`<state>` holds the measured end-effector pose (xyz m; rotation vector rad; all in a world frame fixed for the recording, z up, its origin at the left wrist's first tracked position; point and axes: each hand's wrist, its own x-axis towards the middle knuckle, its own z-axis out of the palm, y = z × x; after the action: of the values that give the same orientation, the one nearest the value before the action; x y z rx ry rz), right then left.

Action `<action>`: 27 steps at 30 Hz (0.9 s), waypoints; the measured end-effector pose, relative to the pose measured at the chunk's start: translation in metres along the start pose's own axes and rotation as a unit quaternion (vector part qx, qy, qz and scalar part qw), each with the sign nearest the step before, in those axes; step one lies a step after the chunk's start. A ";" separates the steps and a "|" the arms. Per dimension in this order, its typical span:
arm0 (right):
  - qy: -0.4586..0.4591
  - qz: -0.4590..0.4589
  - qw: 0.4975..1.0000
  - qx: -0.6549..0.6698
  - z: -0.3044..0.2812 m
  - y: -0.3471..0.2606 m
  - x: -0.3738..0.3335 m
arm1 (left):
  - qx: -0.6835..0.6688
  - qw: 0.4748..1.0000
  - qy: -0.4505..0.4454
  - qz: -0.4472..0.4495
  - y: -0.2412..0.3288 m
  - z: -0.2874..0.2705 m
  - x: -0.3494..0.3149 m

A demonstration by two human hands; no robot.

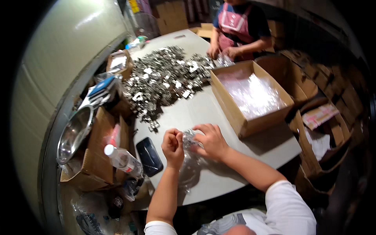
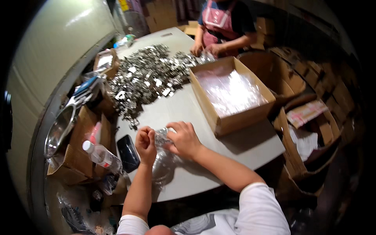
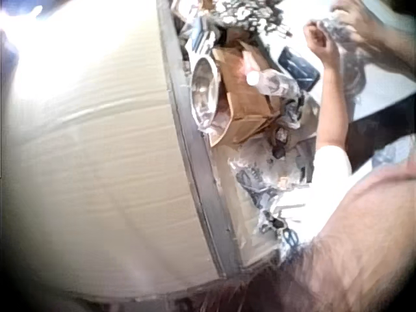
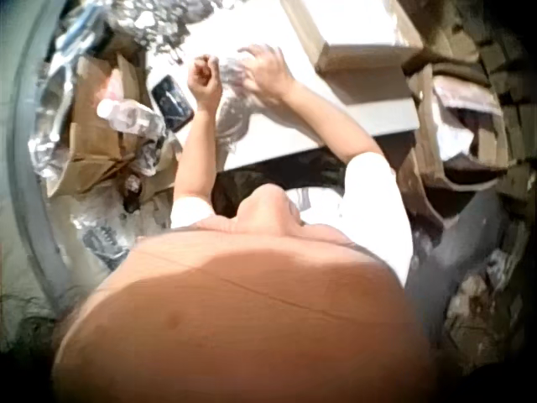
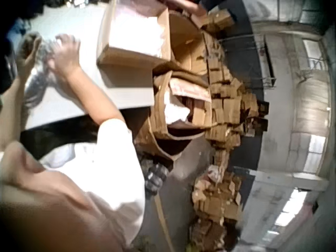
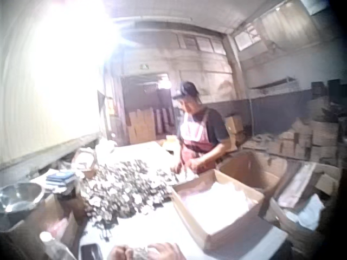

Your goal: The person picks up metal hinges from a pile on the table, places them into small plastic bags, and puts the filled bags into a cardboard box.

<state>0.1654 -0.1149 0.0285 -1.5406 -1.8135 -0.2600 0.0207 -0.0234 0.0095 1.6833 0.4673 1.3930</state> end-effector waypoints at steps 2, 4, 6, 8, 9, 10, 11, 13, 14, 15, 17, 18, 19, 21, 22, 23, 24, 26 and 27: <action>0.003 0.006 1.000 -0.001 -0.005 0.005 0.003 | -0.058 0.998 -0.022 0.017 0.011 0.005 0.001; 0.038 0.020 0.998 0.055 -0.039 -0.021 0.022 | -0.102 0.992 0.029 0.074 0.019 -0.014 0.004; 0.056 0.022 0.982 0.178 -0.072 0.001 0.038 | -0.028 0.999 0.023 0.031 0.024 -0.027 0.014; 0.150 0.132 0.953 0.229 -0.116 0.019 0.043 | 0.113 0.971 -0.155 -0.141 0.014 -0.039 0.020; 0.179 0.242 0.906 0.296 -0.142 0.025 0.050 | 0.215 0.935 -0.251 -0.126 0.016 -0.045 0.019; 0.164 0.276 0.929 0.187 -0.176 0.054 0.050 | 0.305 0.881 -0.346 -0.105 0.018 -0.043 0.017; 0.183 0.281 0.936 0.111 -0.211 0.078 0.050 | 0.337 0.840 -0.408 -0.120 0.011 -0.045 0.013; 0.272 0.329 0.901 -0.078 -0.264 0.100 0.051 | 0.375 0.804 -0.446 -0.118 0.019 -0.040 0.018; 0.302 0.355 0.869 -0.166 -0.283 0.111 0.050 | 0.418 0.762 -0.481 -0.117 0.021 -0.038 0.018; 0.310 0.343 0.848 -0.258 -0.296 0.122 0.045 | 0.400 0.772 -0.481 -0.111 0.021 -0.035 0.018; 0.296 0.331 0.831 -0.334 -0.294 0.137 0.038 | 0.368 0.772 -0.505 -0.116 0.016 -0.035 0.018; 0.262 0.350 0.853 -0.285 -0.281 0.121 0.044 | 0.337 0.771 -0.524 -0.128 0.014 -0.038 0.017; 0.215 0.309 0.889 -0.260 -0.269 0.101 0.046 | 0.336 0.781 -0.519 -0.084 0.017 -0.038 0.014; 0.083 0.156 0.969 -0.175 -0.240 0.037 0.050 | 0.338 0.779 -0.514 -0.119 0.012 -0.040 0.017; 0.041 0.088 0.995 0.036 -0.228 0.001 0.049 | 0.332 0.777 -0.513 -0.149 0.011 -0.039 0.017; 0.009 0.034 0.988 0.153 -0.214 -0.022 0.041 | 0.295 0.858 -0.389 -0.159 0.018 -0.029 0.011; -0.056 0.014 0.973 0.224 -0.208 -0.054 0.038 | 0.303 0.855 -0.387 -0.164 0.016 -0.027 0.006; -0.095 -0.038 0.946 0.309 -0.199 -0.104 0.034 | 0.182 0.929 -0.287 -0.150 0.007 -0.025 0.005; -0.130 -0.023 0.922 0.363 -0.198 -0.120 0.034 | 0.410 0.840 -0.347 0.070 0.006 -0.025 0.014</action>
<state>0.1321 -0.2348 0.2265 -1.0254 -1.8414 0.5723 0.0007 -0.0066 0.0223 2.8002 0.5508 0.5540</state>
